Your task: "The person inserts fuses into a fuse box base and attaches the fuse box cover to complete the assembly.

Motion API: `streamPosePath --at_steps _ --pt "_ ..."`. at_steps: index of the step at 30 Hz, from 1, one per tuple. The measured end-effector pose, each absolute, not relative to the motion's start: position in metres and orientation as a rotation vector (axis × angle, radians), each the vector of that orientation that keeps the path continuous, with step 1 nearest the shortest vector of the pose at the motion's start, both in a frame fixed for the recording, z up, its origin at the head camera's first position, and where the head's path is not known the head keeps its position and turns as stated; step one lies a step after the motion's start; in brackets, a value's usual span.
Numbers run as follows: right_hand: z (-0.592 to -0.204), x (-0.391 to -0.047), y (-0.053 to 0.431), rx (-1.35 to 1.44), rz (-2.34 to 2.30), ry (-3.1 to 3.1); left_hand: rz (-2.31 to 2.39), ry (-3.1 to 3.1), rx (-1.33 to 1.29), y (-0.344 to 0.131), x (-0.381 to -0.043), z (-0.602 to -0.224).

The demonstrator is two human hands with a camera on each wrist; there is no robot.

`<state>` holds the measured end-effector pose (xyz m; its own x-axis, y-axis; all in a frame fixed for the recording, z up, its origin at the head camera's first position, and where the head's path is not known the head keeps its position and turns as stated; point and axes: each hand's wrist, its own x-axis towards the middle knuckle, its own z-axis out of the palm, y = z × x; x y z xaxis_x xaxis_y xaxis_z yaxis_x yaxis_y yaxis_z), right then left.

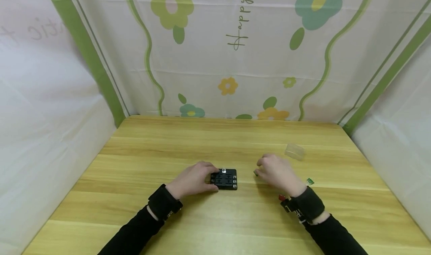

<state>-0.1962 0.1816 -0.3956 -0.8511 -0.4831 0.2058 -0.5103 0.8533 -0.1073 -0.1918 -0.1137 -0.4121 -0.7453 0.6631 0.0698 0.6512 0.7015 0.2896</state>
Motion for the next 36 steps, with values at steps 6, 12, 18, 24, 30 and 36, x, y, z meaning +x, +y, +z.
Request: streamPosePath --at_steps 6,12,18,24,30,36 --pt "-0.399 -0.196 0.178 0.748 0.171 -2.831 0.493 2.856 1.091 -0.113 -0.192 -0.41" --pt "-0.399 -0.194 0.176 0.725 0.143 -2.87 0.507 2.855 1.069 -0.112 -0.191 -0.408" --pt "-0.402 -0.194 0.175 0.716 0.126 -2.902 0.512 2.851 1.089 -0.111 -0.191 -0.407" --pt "-0.407 -0.194 0.173 0.703 0.115 -2.943 0.518 2.849 1.09 -0.112 -0.189 -0.409" --pt "-0.409 -0.192 0.171 0.699 0.113 -2.941 0.537 2.849 1.09 -0.113 -0.185 -0.409" --pt "-0.409 -0.189 0.171 0.691 0.103 -2.919 0.541 2.845 1.111 -0.112 -0.185 -0.407"
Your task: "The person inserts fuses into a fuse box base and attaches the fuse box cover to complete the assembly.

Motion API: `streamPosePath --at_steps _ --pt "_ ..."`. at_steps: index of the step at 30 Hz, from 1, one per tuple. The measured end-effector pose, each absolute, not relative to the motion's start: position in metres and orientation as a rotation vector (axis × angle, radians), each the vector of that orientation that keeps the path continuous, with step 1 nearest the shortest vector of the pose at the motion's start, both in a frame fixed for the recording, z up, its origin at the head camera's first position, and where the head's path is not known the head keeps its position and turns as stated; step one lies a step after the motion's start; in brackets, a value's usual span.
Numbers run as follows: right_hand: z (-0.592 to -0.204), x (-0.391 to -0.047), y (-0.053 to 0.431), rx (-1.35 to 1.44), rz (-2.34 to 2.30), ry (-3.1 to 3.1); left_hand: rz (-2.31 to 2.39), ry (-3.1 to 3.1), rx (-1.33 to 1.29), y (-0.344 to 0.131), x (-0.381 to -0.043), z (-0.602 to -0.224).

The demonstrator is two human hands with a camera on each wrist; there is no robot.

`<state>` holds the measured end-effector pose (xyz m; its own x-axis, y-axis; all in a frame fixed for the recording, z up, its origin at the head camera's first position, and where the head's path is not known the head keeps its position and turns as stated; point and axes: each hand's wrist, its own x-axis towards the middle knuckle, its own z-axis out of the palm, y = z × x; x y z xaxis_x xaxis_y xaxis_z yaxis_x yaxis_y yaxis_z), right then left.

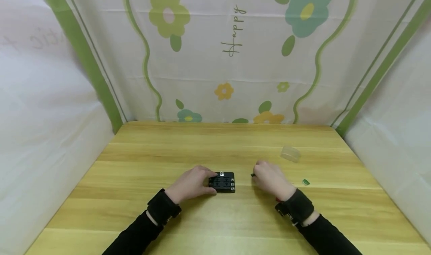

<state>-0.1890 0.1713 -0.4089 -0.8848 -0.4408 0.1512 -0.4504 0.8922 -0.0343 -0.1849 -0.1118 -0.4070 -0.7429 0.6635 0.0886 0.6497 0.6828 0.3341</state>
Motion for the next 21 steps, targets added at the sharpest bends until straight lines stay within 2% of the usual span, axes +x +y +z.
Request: streamPosePath --at_steps 21 --pt "-0.4103 -0.1853 0.1676 0.756 -0.035 -2.783 0.514 2.834 1.09 -0.1122 -0.1844 -0.4061"
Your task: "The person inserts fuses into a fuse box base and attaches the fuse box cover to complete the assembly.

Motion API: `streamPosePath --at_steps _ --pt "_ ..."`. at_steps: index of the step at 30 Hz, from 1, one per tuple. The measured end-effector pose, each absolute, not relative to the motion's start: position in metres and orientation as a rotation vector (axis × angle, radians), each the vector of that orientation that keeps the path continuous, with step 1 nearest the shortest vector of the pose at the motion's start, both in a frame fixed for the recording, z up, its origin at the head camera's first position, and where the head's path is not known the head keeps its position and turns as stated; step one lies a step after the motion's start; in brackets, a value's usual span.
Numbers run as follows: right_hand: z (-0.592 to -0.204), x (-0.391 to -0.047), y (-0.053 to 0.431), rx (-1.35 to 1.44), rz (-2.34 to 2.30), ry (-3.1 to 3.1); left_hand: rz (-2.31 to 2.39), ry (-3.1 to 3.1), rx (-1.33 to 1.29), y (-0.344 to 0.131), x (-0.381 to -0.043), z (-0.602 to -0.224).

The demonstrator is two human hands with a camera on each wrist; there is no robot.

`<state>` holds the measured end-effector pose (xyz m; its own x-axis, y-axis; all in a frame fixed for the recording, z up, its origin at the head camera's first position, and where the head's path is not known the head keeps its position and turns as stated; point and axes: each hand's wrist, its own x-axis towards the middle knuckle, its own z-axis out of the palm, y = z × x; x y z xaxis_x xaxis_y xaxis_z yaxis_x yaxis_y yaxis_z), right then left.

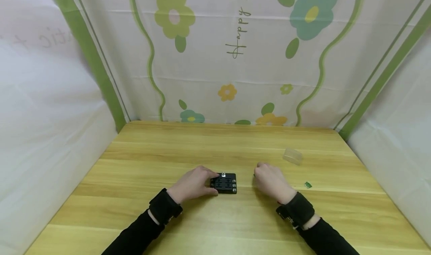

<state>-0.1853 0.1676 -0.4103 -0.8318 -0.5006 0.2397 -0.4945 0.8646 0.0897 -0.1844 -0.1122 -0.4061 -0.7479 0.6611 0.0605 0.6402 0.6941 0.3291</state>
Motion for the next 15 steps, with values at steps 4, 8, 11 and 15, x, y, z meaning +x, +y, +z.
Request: streamPosePath --at_steps 4,8,11,15 --pt "-0.4102 -0.1849 0.1681 0.763 -0.061 -2.768 0.509 2.836 1.096 -0.1124 -0.1845 -0.407" --pt "-0.4101 -0.1848 0.1682 0.767 -0.082 -2.755 0.503 2.84 1.098 -0.1126 -0.1845 -0.4067" --pt "-0.4106 -0.1852 0.1683 0.767 -0.103 -2.737 0.506 2.839 1.1 -0.1124 -0.1848 -0.4069" --pt "-0.4114 -0.1857 0.1695 0.768 -0.095 -2.723 0.514 2.833 1.107 -0.1126 -0.1849 -0.408"
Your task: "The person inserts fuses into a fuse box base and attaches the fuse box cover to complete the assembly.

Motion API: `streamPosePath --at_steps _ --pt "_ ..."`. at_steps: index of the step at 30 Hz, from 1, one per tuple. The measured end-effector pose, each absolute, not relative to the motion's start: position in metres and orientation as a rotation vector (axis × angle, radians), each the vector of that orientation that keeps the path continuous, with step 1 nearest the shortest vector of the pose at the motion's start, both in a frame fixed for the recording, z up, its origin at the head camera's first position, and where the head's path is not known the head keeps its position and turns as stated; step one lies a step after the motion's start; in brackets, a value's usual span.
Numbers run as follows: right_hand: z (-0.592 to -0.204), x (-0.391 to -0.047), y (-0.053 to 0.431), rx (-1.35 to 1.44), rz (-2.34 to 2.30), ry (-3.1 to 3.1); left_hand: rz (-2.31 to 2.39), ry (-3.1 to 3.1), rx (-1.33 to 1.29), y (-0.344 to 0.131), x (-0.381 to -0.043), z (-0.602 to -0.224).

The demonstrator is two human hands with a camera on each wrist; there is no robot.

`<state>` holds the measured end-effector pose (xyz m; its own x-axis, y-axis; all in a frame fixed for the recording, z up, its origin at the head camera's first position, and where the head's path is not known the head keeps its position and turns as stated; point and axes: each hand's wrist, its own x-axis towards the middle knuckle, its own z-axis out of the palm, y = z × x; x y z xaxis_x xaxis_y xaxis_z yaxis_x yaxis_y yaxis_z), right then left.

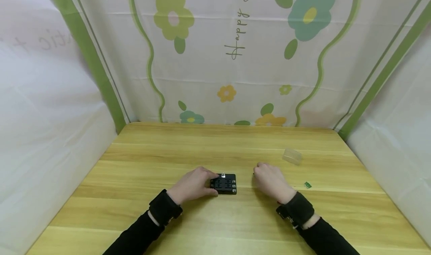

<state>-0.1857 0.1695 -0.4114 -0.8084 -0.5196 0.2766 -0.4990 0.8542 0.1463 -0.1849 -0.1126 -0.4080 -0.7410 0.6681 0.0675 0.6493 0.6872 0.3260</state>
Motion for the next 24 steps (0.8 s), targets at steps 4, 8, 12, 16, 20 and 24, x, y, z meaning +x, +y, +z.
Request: streamPosePath --at_steps 4,8,12,16,20,24 --pt "-0.4113 -0.1865 0.1704 0.762 -0.053 -2.742 0.524 2.831 1.123 -0.113 -0.1842 -0.4088" --pt "-0.4105 -0.1879 0.1708 0.751 -0.028 -2.763 0.516 2.837 1.125 -0.1128 -0.1833 -0.4083" --pt "-0.4098 -0.1888 0.1711 0.742 -0.006 -2.765 0.511 2.839 1.112 -0.1125 -0.1828 -0.4074" --pt "-0.4082 -0.1888 0.17 0.728 0.047 -2.759 0.511 2.838 1.111 -0.1124 -0.1828 -0.407" --pt "-0.4061 -0.1887 0.1671 0.733 0.119 -2.706 0.52 2.834 1.126 -0.1125 -0.1831 -0.4073" --pt "-0.4038 -0.1888 0.1639 0.778 0.205 -2.62 0.518 2.84 1.134 -0.113 -0.184 -0.4084"
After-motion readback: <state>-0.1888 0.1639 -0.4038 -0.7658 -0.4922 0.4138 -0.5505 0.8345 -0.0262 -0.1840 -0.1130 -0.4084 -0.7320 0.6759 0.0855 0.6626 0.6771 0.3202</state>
